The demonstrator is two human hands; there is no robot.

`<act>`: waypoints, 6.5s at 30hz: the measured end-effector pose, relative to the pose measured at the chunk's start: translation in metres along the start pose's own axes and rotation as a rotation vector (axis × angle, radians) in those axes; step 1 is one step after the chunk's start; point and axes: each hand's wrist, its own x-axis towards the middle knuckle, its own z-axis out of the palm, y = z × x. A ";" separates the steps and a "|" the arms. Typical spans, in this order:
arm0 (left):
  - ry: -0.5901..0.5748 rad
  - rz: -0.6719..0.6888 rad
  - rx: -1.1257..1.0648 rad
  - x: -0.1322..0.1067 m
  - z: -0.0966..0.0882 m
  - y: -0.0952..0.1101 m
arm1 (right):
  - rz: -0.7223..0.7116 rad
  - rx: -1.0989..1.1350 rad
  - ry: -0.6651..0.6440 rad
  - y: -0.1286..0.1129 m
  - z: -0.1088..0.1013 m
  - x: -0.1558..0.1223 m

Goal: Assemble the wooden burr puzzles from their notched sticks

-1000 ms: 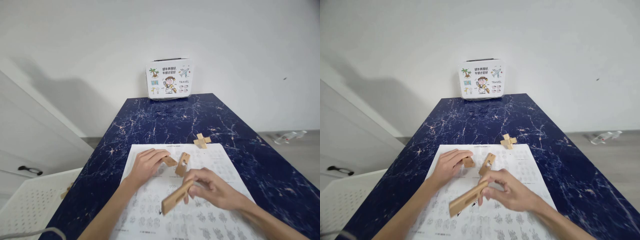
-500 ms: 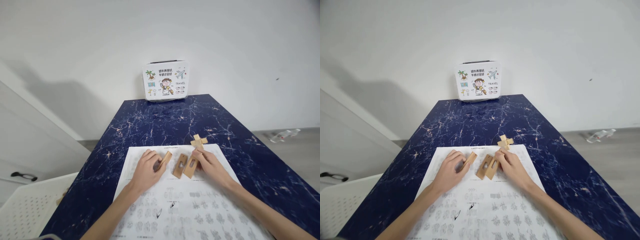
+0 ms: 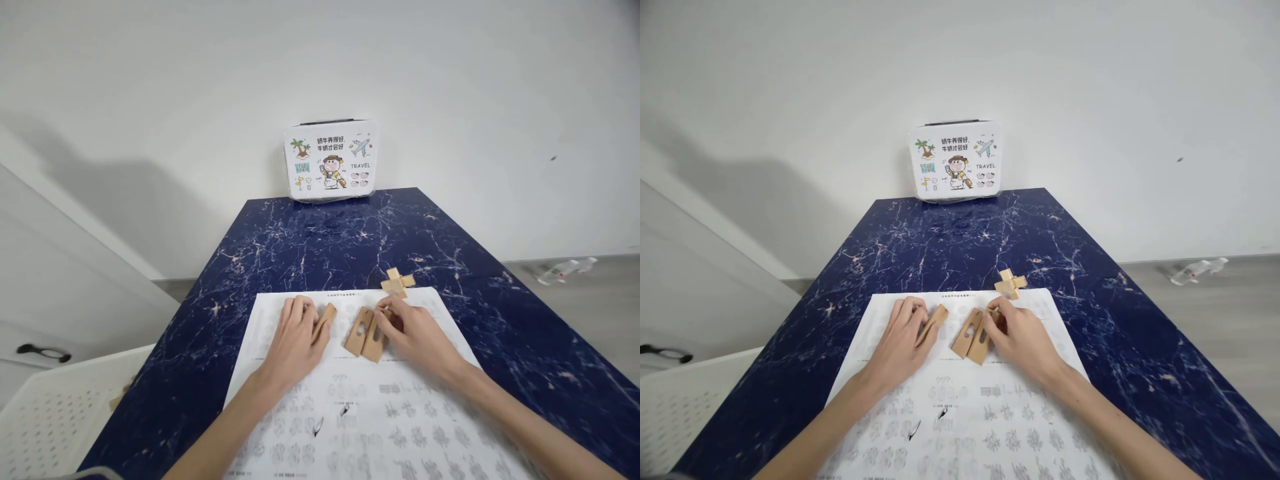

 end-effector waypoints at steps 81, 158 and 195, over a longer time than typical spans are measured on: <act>0.061 0.031 0.119 0.005 -0.010 -0.009 | -0.194 -0.316 0.453 0.038 -0.004 0.015; -0.365 -0.217 -1.030 0.007 -0.021 0.023 | -0.397 0.308 0.032 -0.022 0.016 -0.023; -0.405 -0.379 -1.250 0.011 -0.019 0.021 | -0.660 0.054 0.069 -0.017 0.009 -0.019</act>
